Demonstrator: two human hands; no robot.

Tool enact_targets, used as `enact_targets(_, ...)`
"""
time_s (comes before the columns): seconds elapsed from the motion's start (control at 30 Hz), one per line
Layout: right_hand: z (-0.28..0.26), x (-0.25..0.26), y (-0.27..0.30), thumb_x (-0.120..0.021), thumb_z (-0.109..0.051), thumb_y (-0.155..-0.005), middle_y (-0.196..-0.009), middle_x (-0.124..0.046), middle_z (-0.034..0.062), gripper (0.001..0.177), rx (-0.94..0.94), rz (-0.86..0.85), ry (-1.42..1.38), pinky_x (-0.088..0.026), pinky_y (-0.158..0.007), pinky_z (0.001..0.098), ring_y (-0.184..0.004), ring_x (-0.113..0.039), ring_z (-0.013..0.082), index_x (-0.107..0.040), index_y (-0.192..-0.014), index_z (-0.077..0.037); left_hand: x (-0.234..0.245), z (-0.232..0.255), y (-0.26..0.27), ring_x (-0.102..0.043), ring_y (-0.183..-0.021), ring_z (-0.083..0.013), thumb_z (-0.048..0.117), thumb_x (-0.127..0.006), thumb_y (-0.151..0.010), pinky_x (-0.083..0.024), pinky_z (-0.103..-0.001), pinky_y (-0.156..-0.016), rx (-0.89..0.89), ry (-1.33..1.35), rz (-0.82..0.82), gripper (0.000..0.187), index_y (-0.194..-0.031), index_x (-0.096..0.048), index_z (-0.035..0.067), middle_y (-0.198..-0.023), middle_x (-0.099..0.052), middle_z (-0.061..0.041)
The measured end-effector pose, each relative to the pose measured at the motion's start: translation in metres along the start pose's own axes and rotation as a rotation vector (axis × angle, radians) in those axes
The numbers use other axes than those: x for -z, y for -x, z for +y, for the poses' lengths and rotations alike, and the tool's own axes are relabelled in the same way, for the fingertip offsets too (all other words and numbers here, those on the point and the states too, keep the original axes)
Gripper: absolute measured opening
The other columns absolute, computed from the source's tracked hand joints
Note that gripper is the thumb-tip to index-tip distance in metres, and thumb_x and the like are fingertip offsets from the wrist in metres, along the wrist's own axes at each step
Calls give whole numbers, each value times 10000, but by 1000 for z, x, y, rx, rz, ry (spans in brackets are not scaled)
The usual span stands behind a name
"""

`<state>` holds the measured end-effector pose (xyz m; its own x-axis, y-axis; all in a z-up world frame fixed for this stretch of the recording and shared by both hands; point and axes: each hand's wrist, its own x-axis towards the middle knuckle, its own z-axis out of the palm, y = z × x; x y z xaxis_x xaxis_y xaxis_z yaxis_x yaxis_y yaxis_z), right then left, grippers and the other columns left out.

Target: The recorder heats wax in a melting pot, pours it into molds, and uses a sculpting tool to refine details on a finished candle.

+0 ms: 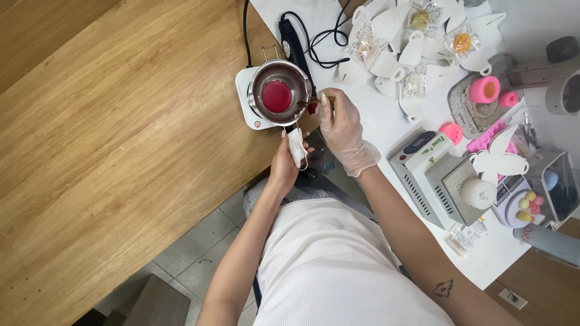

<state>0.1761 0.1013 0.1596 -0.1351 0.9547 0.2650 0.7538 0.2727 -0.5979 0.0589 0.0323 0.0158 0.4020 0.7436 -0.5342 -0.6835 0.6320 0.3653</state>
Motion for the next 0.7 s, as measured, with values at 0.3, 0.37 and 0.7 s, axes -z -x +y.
enact_targets(0.3,2,-13,17,-521,-73,-1098,-914,-661,177,104,-75,111,29,-557,-737,428,-823,-703,335,-518,-1172,0,4,-14,-8,-600,-809,-113,554,-258,-1104,-431,-256,-693,-21,-6,34,644,-1278,-616,46,-892,-611,5)
enact_targets(0.37,0,-18,20,-518,-70,-1102,-933,-662,190,97,-52,113,59,-548,-736,437,-841,-694,358,-512,-1172,-3,2,-14,-8,-599,-806,-113,543,-268,-1106,-429,-261,-684,-31,2,35,631,-1270,-618,44,-897,-615,3)
enact_targets(0.7,-1,-34,15,-509,-148,-1124,-824,-721,93,127,-281,89,-173,-586,-682,343,-743,-750,213,-521,-1185,-37,0,-18,-14,-615,-824,-126,546,-267,-1107,-451,-284,-718,-48,46,12,628,-1232,-639,56,-907,-631,-5)
